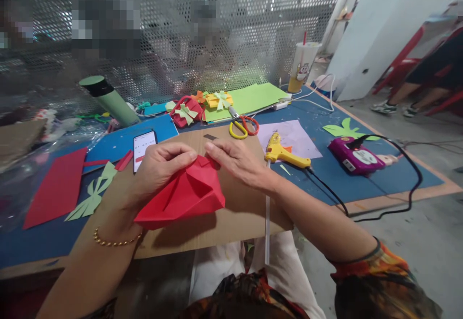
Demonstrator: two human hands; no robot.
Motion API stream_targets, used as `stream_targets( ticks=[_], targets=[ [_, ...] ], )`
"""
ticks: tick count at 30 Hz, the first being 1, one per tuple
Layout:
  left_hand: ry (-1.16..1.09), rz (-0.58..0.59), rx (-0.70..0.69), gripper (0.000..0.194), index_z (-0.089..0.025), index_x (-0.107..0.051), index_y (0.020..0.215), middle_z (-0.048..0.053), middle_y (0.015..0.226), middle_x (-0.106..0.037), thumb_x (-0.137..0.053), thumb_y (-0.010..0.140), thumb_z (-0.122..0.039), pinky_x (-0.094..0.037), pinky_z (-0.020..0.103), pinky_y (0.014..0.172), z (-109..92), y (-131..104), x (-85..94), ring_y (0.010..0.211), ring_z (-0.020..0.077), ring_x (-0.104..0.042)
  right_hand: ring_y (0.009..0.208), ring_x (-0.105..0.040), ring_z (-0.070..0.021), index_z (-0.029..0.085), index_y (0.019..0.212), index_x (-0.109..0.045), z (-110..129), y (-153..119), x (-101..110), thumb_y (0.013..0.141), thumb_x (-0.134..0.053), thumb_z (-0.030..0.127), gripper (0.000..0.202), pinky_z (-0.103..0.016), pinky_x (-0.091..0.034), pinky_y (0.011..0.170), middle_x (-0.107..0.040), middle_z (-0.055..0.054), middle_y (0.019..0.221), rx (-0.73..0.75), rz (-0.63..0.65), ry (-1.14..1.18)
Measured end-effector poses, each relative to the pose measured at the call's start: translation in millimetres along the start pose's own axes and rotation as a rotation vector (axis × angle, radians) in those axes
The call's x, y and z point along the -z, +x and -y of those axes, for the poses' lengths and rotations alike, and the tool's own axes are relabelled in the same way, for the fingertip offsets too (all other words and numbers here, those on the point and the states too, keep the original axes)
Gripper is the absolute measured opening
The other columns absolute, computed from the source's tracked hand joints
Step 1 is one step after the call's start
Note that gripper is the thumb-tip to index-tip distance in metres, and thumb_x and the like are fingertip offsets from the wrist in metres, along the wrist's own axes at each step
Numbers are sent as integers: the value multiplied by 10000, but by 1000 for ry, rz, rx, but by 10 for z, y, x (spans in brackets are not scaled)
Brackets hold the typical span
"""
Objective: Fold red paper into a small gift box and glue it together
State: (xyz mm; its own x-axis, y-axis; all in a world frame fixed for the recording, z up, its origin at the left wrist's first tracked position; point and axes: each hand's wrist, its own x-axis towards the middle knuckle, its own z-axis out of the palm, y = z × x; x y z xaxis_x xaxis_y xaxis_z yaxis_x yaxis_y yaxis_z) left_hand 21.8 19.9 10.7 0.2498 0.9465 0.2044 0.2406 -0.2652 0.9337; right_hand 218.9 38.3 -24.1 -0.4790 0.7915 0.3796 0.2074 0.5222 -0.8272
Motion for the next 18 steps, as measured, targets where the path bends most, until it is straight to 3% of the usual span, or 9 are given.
stream_targets(
  ticks=[5,9,12,18],
  targets=[
    [-12,-13,6,268,-176,-643,604,-3,623,-635,-743,764,-365,-433,192,495,36,12,10,568,105,-527,647,-459,-111,179,732,-594,10,10,22,996,-571,588,487,-270,-330,614,-536,16,661,23,67,0],
    [-91,-26,36,480,-176,-645,649,18,638,-638,-744,833,-608,-405,205,460,81,10,14,540,108,-510,669,-483,-116,174,728,-615,-21,0,-2,998,-571,511,434,-273,-351,634,-566,7,681,17,10,18],
    [-114,-24,46,559,-178,-692,708,49,687,-687,-721,831,-722,-448,230,481,93,1,19,560,133,-563,676,-498,-119,172,732,-627,-34,-1,-10,989,-577,480,404,-274,-356,637,-582,4,688,21,-16,5],
    [-127,-16,126,593,-196,-752,806,68,701,-721,-627,868,-773,-532,278,517,51,-26,10,626,209,-680,649,-469,-114,180,707,-608,-5,2,-18,975,-578,465,393,-275,-323,614,-553,14,660,7,-69,-27]
  ],
)
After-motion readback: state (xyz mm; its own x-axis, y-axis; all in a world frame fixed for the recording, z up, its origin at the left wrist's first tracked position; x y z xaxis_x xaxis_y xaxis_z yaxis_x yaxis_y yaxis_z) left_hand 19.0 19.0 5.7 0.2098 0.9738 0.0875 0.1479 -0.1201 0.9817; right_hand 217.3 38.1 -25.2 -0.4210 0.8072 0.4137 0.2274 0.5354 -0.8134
